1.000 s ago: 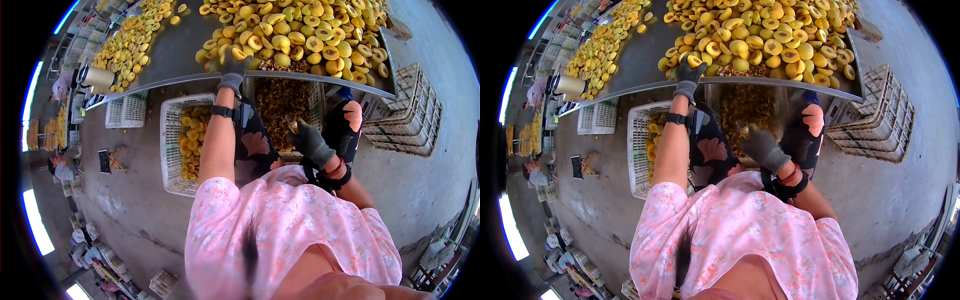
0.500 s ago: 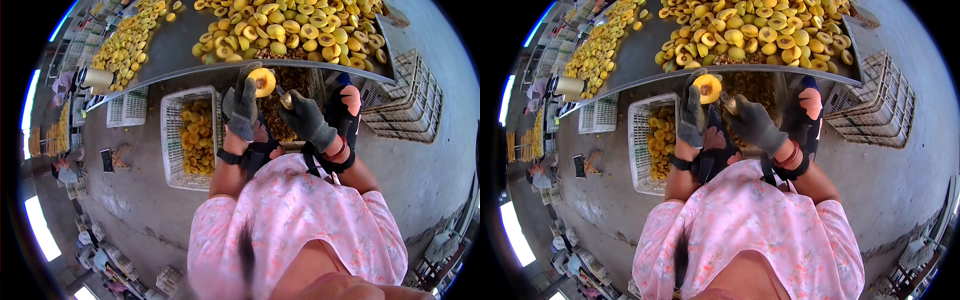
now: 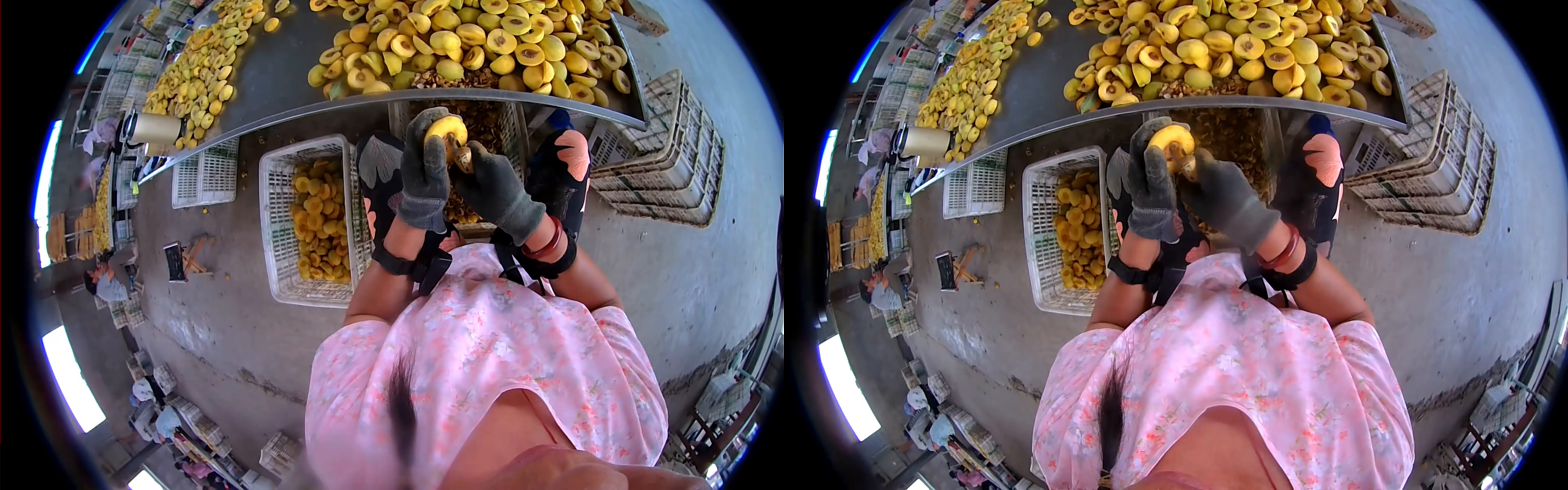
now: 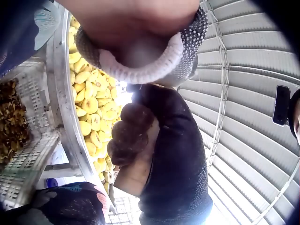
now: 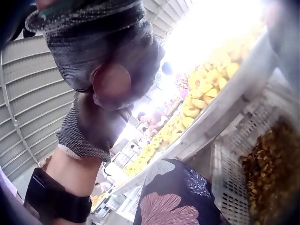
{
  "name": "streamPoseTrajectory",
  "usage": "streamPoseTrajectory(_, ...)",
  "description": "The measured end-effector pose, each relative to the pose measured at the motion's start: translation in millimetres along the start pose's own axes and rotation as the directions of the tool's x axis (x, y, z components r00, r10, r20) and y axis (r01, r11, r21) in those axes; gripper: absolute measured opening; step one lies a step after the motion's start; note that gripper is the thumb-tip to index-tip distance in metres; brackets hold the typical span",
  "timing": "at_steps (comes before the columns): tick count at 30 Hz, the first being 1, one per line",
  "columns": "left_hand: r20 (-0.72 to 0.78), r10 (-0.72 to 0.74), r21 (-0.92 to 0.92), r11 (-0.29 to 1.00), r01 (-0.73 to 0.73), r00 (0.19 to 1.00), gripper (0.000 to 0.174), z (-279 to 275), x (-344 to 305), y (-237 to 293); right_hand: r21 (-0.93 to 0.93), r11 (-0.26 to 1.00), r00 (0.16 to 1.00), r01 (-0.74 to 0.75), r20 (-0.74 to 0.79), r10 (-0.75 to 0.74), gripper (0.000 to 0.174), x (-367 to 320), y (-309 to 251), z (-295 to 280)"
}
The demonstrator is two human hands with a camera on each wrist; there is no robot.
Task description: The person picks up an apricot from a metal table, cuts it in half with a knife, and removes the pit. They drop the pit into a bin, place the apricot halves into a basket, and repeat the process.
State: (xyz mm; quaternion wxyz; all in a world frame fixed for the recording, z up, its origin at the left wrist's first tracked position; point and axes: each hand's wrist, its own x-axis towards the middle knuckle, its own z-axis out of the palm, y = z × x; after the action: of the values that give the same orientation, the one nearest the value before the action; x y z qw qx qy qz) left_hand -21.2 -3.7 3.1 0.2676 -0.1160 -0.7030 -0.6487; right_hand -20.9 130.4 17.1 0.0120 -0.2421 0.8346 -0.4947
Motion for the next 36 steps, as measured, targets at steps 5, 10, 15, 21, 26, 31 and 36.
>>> streamPoseTrajectory(5, -0.009, 0.005, 0.07, 0.998, -0.004, 1.0, 0.045, -2.2, 1.7, -5.4, 0.246, 0.969, 0.993, 0.006, 0.114, -0.035, 0.015, 1.2, -3.0, -4.4)
streamPoseTrajectory(10, 0.031, -0.094, -0.011, 0.995, 0.094, 0.995, 0.049, -7.4, -5.1, -17.5, 0.489, 0.743, 0.829, -0.457, 0.538, 0.155, 0.007, 1.5, -9.6, -18.0)
streamPoseTrajectory(15, 0.076, -0.151, -0.064, 0.986, 0.155, 0.986, 0.051, -8.6, -4.5, -15.0, 0.616, 0.573, 0.789, -0.54, 0.607, 0.091, 0.005, -4.5, 2.9, -8.2)
streamPoseTrajectory(21, 0.037, -0.286, -0.23, 0.93, 0.286, 0.958, 0.054, -5.8, -6.0, -8.8, 0.658, 0.439, 0.752, -0.612, 0.655, 0.066, 0.008, -4.1, 6.3, -2.2)
streamPoseTrajectory(26, 0.031, -0.386, -0.332, 0.866, 0.374, 0.922, 0.058, -4.5, -5.7, -4.2, 0.615, 0.408, 0.695, -0.675, 0.715, 0.072, 0.007, -1.2, 3.5, -4.9)
streamPoseTrajectory(31, 0.065, -0.589, -0.494, 0.682, 0.539, 0.805, 0.065, -2.1, 3.9, 6.8, 0.619, 0.484, 0.728, -0.618, 0.683, 0.056, 0.006, -3.1, 19.8, 3.7)
streamPoseTrajectory(36, 0.024, -0.664, -0.574, 0.603, 0.554, 0.748, 0.068, -13.9, 8.3, 5.4, 0.562, 0.609, 0.748, -0.559, 0.659, 0.079, 0.008, -6.9, 17.3, -2.8)
